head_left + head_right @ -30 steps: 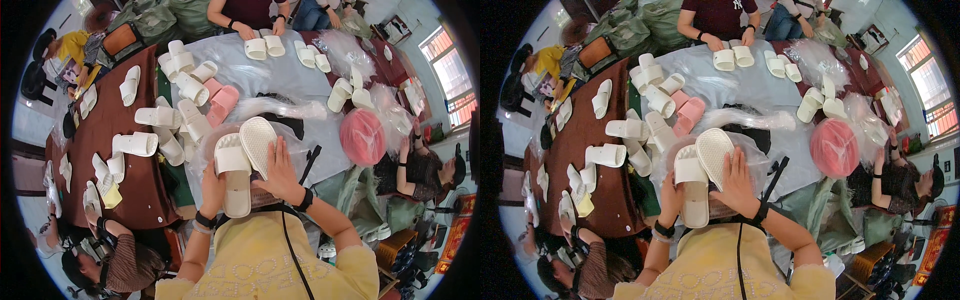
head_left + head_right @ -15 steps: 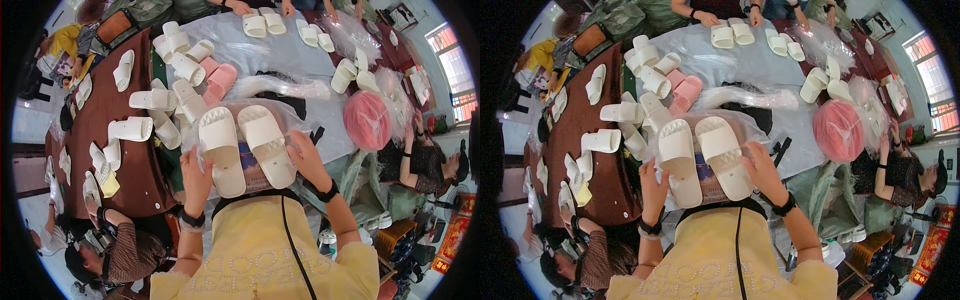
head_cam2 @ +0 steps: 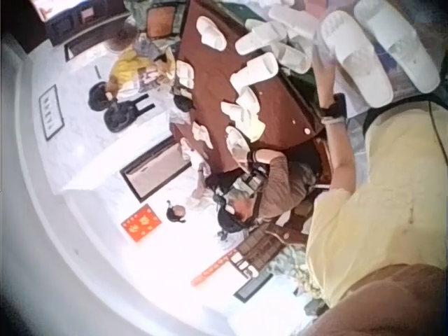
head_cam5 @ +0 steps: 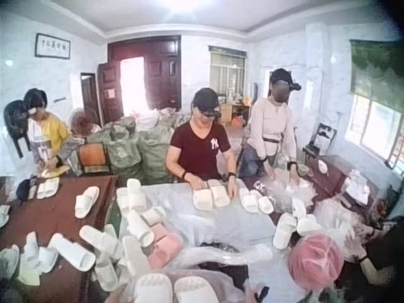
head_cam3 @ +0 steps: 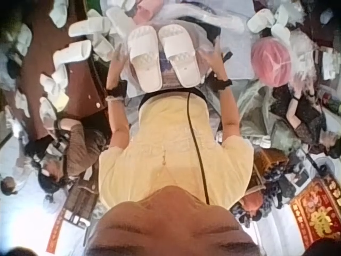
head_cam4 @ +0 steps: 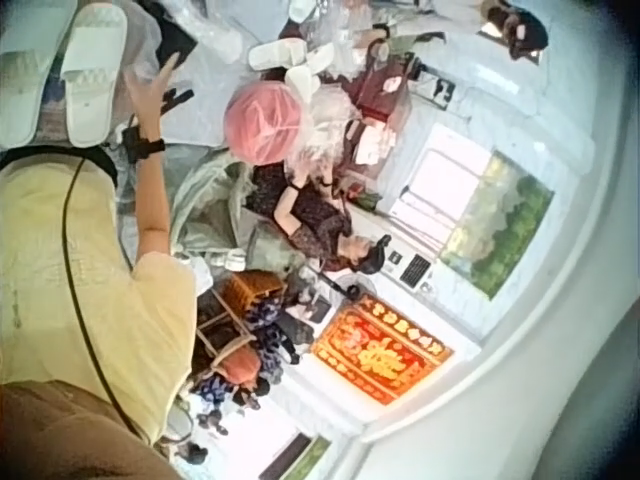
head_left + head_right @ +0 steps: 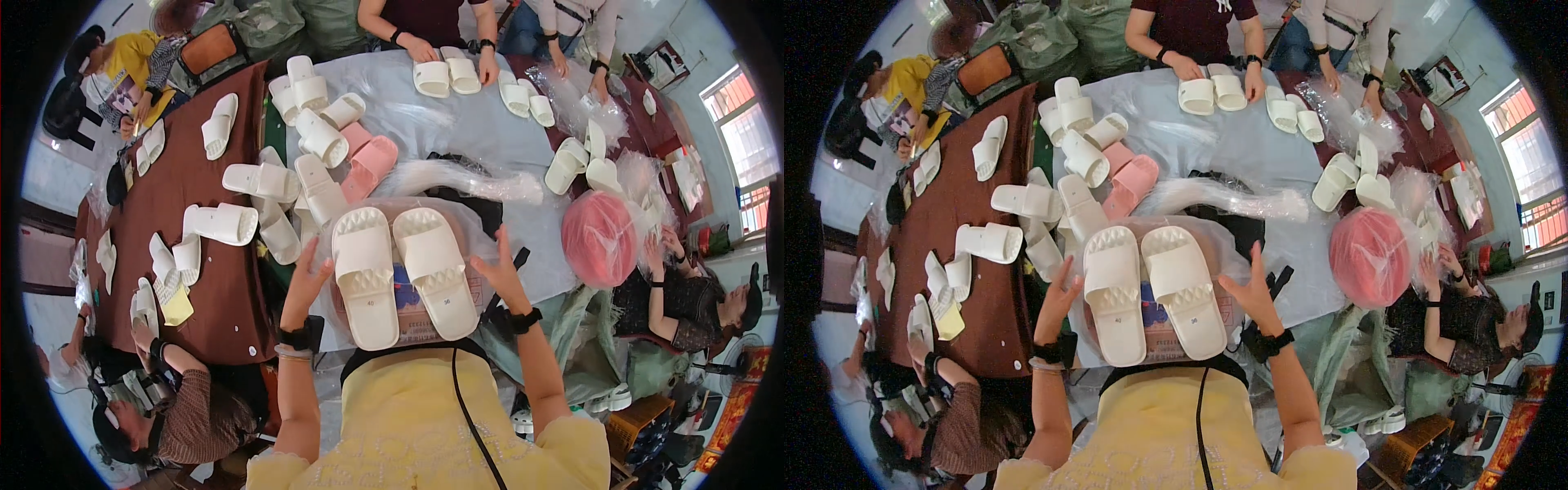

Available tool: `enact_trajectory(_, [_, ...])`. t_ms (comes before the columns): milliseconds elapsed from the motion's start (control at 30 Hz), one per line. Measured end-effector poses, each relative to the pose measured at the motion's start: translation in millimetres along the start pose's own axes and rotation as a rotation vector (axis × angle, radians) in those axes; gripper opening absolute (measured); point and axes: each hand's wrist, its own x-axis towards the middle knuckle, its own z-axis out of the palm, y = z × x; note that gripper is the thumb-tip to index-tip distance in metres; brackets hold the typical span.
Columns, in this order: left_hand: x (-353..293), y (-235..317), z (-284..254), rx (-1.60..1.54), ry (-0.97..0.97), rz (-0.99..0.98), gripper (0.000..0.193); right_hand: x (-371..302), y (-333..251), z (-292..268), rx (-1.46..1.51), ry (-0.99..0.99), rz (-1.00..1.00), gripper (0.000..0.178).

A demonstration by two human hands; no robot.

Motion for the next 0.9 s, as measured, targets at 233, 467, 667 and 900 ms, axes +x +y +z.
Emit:
enact_trajectory(233, [-32.5, -10.2, 19.1, -0.581, -0.182, -0.375, 0.057, -33.3, 22.1, 11.2, 0.387, -0.243, 0.423, 0.063])
enact_trajectory(467, [-44.0, -14.8, 20.9, -0.496, -0.181, -0.395, 0.055, -39.3, 7.0, 3.3, 0.340, -0.203, 0.436, 0.058])
enact_trajectory(667, [-47.6, 6.3, 17.0, -0.012, 0.110, -0.021, 0.052, 21.5, -2.7, -33.1, -0.406, -0.015, -0.306, 0.048])
enact_trajectory(900, [-57.9, 63.0, 22.6, 0.081, 0.130, 0.192, 0.059, 141.7, 0.5, 18.4, -0.637, -0.274, -0.491, 0.019])
